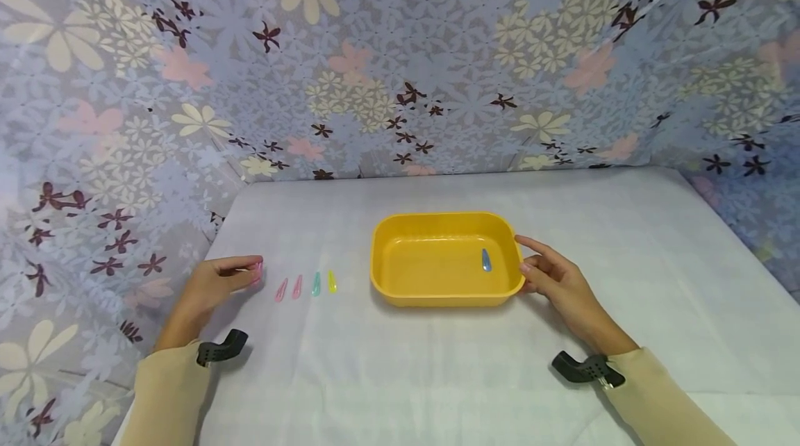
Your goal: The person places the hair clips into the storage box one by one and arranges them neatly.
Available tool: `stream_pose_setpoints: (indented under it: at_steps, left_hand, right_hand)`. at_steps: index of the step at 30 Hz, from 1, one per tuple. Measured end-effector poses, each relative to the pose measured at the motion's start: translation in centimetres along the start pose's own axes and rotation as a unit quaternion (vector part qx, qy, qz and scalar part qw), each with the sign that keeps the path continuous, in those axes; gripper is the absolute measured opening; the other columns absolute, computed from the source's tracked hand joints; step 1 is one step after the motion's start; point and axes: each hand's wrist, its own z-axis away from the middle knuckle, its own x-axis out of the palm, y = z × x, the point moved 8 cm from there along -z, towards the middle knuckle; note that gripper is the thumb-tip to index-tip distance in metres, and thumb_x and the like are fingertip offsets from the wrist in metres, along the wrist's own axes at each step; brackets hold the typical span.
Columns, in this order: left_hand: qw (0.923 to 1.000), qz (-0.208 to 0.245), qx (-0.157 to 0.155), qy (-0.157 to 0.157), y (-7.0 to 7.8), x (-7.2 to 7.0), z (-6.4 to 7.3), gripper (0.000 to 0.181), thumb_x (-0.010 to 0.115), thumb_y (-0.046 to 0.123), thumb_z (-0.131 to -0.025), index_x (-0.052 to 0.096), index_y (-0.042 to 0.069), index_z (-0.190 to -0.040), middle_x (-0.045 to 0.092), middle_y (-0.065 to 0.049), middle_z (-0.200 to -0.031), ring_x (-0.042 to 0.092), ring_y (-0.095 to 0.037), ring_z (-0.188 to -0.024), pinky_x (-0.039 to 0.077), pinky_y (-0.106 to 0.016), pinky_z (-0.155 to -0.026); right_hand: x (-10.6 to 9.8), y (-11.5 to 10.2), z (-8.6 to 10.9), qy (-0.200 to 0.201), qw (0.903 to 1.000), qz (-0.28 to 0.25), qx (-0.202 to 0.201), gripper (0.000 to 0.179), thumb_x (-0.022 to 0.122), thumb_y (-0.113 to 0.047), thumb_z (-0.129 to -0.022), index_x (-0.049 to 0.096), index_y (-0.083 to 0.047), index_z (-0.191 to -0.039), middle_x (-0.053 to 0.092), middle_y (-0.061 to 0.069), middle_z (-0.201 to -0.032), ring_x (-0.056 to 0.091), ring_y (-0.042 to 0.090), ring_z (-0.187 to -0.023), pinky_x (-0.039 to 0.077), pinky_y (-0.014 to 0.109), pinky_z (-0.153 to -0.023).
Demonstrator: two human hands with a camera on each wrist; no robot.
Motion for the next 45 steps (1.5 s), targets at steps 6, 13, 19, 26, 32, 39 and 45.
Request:
stream_pose_setpoints:
  at_steps: [6,13,19,26,32,39,45]
  left_hand:
    - [0.9963,-0.003,0.009,0.085,3.2,-1.2,-0.7,0.05,0.078,0.032,-0.093,0.067,0.008,-0.136,0.071,0.013,-0.101,0.064,0.001,-0.09,0.048,-0.021,-0.082]
    - [0.9923,0.073,0.036,0.093,8.0,0.6,-2.5,0.049,0.077,0.024,-0.094,0.065,0.007,-0.138,0.07,0.009,-0.108,0.066,-0.002,-0.094,0.05,-0.015,-0.086]
    - [0.9905,0.1,0.071,0.063,11.7,4.0,-4.0,0.043,0.077,0.019,-0.094,0.068,0.006,-0.134,0.07,-0.003,-0.114,0.068,-0.008,-0.098,0.051,-0.022,-0.093]
    - [0.9918,0.089,0.086,0.031,14.5,8.4,-5.1,0.038,0.079,0.019,-0.093,0.073,0.011,-0.13,0.071,-0.009,-0.117,0.069,-0.014,-0.099,0.051,-0.032,-0.096]
    - [0.9901,0.087,0.11,0.009,16.5,11.4,-5.3,0.034,0.079,0.016,-0.092,0.075,0.014,-0.126,0.072,-0.007,-0.113,0.069,-0.019,-0.097,0.054,-0.035,-0.092]
    - [0.9905,0.093,0.096,-0.031,17.7,15.1,-5.2,0.027,0.079,0.017,-0.092,0.078,0.018,-0.12,0.073,-0.003,-0.108,0.068,-0.02,-0.099,0.054,-0.04,-0.095]
    - [0.9873,0.102,0.107,-0.059,19.4,19.6,-5.1,0.025,0.08,0.016,-0.091,0.08,0.017,-0.116,0.074,-0.001,-0.104,0.069,-0.019,-0.096,0.055,-0.043,-0.093]
  right_hand:
    - [0.2,-0.2,-0.1,-0.002,1.0,0.008,0.001,0.056,0.061,-0.026,-0.105,0.042,-0.014,-0.157,0.061,0.02,-0.114,0.068,0.021,-0.09,0.06,0.032,-0.08]
    - [0.1,0.0,0.0,-0.002,1.0,0.008,0.003,0.057,0.061,-0.027,-0.105,0.041,-0.015,-0.157,0.06,0.021,-0.115,0.067,0.021,-0.091,0.06,0.032,-0.08]
    - [-0.2,-0.1,0.1,-0.002,1.0,0.003,-0.007,0.056,0.061,-0.024,-0.105,0.042,-0.014,-0.157,0.061,0.02,-0.113,0.067,0.022,-0.089,0.06,0.032,-0.079]
    - [-0.2,-0.1,0.2,-0.007,1.0,0.003,-0.007,0.056,0.06,-0.024,-0.105,0.041,-0.014,-0.157,0.061,0.021,-0.114,0.068,0.022,-0.089,0.06,0.033,-0.079]
    - [-0.1,-0.2,0.0,-0.007,0.9999,0.007,-0.007,0.056,0.061,-0.026,-0.105,0.042,-0.016,-0.157,0.06,0.023,-0.114,0.067,0.022,-0.09,0.06,0.033,-0.08]
    - [0.2,0.1,0.0,-0.014,0.9999,0.008,0.0,0.056,0.06,-0.026,-0.106,0.041,-0.016,-0.157,0.06,0.023,-0.115,0.068,0.023,-0.09,0.06,0.033,-0.081]
    - [-0.1,0.0,0.0,-0.007,0.9999,0.015,-0.004,0.056,0.06,-0.027,-0.106,0.041,-0.016,-0.157,0.06,0.023,-0.114,0.069,0.023,-0.089,0.06,0.033,-0.08]
